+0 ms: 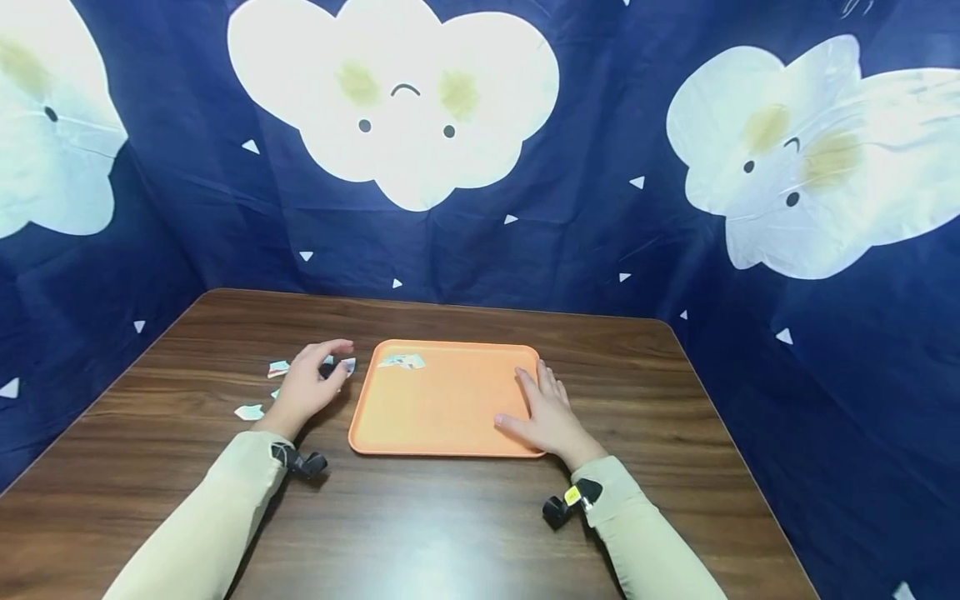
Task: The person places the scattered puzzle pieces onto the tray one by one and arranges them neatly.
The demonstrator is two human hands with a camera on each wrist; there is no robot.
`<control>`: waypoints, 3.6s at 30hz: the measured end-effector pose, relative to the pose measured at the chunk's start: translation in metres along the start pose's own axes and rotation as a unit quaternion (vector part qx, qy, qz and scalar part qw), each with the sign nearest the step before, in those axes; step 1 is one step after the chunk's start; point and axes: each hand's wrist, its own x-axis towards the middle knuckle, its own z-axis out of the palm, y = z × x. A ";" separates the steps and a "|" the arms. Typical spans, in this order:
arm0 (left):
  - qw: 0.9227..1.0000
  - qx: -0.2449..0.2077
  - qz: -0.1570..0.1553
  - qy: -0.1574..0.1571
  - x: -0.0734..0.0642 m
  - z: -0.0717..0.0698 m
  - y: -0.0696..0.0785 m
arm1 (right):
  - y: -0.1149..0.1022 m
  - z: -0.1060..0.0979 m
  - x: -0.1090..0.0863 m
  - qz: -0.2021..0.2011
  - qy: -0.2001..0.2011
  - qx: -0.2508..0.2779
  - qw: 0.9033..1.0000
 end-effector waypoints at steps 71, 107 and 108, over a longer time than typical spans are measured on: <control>0.999 0.044 -0.007 -0.013 -0.039 -0.076 -0.048 | -0.006 -0.004 0.001 0.002 -0.010 -0.006 1.000; 0.987 0.095 0.069 -0.108 -0.034 -0.083 -0.049 | -0.005 -0.008 0.002 0.009 -0.023 -0.006 1.000; 0.987 0.097 0.070 -0.106 -0.034 -0.083 -0.048 | -0.006 -0.008 0.002 0.009 -0.022 -0.005 1.000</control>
